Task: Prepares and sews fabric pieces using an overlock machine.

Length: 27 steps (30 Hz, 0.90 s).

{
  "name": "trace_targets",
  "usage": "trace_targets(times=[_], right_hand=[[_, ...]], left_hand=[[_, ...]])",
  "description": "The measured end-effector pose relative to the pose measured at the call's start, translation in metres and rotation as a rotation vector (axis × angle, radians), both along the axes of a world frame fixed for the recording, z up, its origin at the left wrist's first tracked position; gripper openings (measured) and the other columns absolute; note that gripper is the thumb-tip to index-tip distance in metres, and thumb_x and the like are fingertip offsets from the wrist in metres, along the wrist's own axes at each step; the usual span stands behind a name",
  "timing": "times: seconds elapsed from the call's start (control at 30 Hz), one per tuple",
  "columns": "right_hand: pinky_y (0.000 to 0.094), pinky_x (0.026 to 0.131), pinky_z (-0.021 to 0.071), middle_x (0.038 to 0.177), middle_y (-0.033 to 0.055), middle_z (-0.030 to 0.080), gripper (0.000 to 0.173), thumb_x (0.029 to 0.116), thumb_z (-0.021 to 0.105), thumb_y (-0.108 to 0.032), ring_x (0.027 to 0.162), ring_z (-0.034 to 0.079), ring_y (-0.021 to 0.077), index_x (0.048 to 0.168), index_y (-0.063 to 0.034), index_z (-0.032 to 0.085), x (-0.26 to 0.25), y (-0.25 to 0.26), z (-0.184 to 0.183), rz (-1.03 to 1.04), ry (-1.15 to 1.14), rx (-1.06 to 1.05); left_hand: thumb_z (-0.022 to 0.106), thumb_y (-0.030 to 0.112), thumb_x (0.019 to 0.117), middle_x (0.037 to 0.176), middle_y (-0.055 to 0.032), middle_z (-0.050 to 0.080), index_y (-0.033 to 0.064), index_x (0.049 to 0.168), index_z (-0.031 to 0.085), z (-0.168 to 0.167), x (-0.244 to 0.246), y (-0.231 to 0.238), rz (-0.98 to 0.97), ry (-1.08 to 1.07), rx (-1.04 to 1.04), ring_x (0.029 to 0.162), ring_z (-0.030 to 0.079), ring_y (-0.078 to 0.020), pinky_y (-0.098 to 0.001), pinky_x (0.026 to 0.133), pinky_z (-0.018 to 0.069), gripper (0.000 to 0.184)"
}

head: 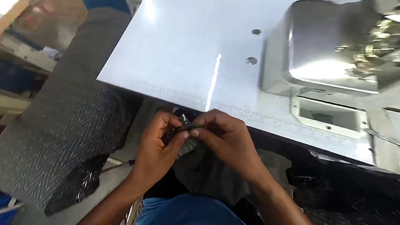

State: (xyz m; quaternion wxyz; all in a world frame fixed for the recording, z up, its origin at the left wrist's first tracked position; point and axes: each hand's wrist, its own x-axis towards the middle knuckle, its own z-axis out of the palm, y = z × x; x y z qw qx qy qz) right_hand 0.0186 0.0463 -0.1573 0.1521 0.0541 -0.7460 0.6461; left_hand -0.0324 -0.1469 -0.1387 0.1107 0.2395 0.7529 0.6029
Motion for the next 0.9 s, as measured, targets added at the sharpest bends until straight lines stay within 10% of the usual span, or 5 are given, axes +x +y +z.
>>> trace_targets(times=[0.1,0.17,0.37,0.53,0.9], right_hand=[[0.0183,0.066,0.0585,0.090,-0.0039,0.070,0.007,0.0939,0.073,-0.011,0.075,0.065,0.0026,0.100,-0.0078,0.072,0.005,-0.018,-0.009,-0.021,0.068,0.130],[0.0164,0.072,0.0571,0.094,-0.0029,0.071,0.007,0.0956,0.070,-0.012,0.081,0.066,0.0007,0.100,-0.0071,0.073,0.005,-0.026,-0.013,-0.069,0.144,0.292],[0.0486,0.107,0.0521,0.117,0.0098,0.069,0.005,0.0997,0.063,-0.011,0.122,0.064,0.0269,0.105,-0.0102,0.065,0.028,-0.037,-0.014,-0.037,0.453,0.602],[0.0199,0.070,0.0565,0.089,-0.0020,0.070,0.016,0.1051,0.060,-0.023,0.080,0.066,0.0029,0.103,-0.0101,0.069,0.030,-0.058,0.028,0.432,0.052,0.219],[0.0156,0.041,0.0455,0.067,-0.0087,0.062,0.003,0.0960,0.069,-0.017,0.052,0.055,0.0012,0.095,-0.0146,0.068,0.000,-0.059,0.041,0.140,-0.130,0.098]], left_hand=[[0.068,0.012,0.0954,0.110,-0.0104,0.070,0.0130,0.133,0.061,-0.001,0.014,-0.027,0.012,-0.741,0.268,0.093,0.071,-0.0181,-0.0345,0.081,0.0618,0.038],[0.069,0.016,0.0966,0.104,-0.0112,0.072,0.0111,0.119,0.070,-0.007,0.017,-0.035,0.055,-1.000,0.420,0.091,0.073,-0.0173,-0.0349,0.081,0.0625,0.023],[0.058,0.024,0.1047,0.097,-0.0093,0.072,0.0083,0.106,0.072,-0.011,0.007,-0.049,0.205,-0.821,0.399,0.085,0.071,-0.0140,-0.0309,0.077,0.0614,0.021],[0.067,0.008,0.0975,0.088,-0.0056,0.070,0.0047,0.105,0.072,0.004,-0.007,-0.060,0.084,-0.211,0.195,0.073,0.066,-0.0107,-0.0242,0.066,0.0579,0.009],[0.062,0.012,0.1014,0.087,-0.0046,0.069,0.0027,0.105,0.074,0.011,0.001,-0.072,-0.050,-0.216,0.324,0.076,0.064,-0.0077,-0.0235,0.071,0.0577,0.015]])
